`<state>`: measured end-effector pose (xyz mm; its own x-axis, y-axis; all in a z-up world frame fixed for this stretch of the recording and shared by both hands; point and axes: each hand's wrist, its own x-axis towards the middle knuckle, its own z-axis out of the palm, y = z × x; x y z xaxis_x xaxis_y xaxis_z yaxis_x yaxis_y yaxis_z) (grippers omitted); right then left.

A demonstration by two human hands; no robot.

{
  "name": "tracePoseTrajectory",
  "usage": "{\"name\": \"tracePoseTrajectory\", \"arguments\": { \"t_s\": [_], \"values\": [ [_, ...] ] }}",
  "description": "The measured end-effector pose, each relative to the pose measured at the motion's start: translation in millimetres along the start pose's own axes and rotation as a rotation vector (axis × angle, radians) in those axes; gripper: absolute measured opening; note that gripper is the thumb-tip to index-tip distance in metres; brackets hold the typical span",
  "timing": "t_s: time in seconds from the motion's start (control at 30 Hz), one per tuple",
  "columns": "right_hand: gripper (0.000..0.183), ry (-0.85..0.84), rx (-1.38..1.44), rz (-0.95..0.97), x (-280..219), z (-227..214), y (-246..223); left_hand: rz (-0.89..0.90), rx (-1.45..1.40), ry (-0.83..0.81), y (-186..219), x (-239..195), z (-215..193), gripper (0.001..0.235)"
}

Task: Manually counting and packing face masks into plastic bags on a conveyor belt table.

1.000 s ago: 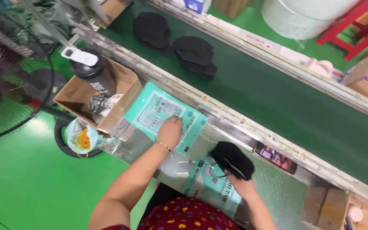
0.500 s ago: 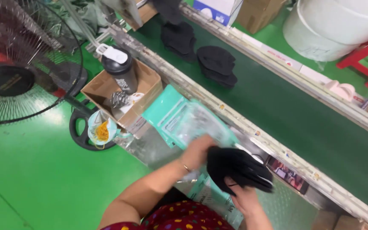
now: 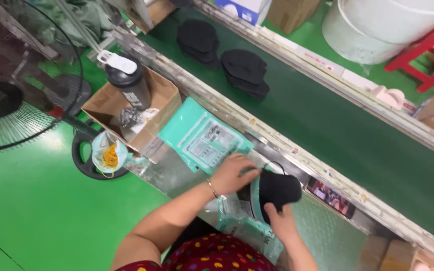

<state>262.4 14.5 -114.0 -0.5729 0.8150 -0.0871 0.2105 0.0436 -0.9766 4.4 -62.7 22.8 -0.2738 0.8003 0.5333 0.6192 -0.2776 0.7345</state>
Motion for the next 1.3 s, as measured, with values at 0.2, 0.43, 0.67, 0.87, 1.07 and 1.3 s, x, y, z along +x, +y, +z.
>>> {"name": "tracePoseTrajectory", "arguments": {
  "t_s": [0.2, 0.43, 0.67, 0.87, 1.07, 1.3],
  "values": [
    [0.026, -0.105, -0.313, 0.24, -9.2, -12.9, -0.1, -0.29, -0.07, -0.125, -20.1, -12.9, 9.5, 0.016],
    [0.016, -0.368, -0.311, -0.038, -8.3, -0.7, -87.3, 0.093, 0.332, -0.246, 29.8, 6.6, 22.7, 0.012],
    [0.03, -0.128, -0.023, -0.102, -13.4, -12.3, -127.0, -0.034, -0.07, -0.39, 30.5, 13.5, 1.3, 0.017],
    [0.018, -0.076, -0.217, -0.05, -11.9, -9.0, -67.3, 0.052, 0.02, -0.509, 35.5, -3.7, 20.0, 0.014],
    [0.016, -0.109, -0.068, -0.211, -9.7, -10.1, -113.9, 0.091, 0.016, -0.493, 42.2, 0.7, 19.5, 0.019],
    [0.015, -0.08, -0.204, -0.007, -15.0, -27.1, -74.8, 0.035, -0.038, -0.516, 34.2, 2.0, 25.2, 0.024]
  ]
}}
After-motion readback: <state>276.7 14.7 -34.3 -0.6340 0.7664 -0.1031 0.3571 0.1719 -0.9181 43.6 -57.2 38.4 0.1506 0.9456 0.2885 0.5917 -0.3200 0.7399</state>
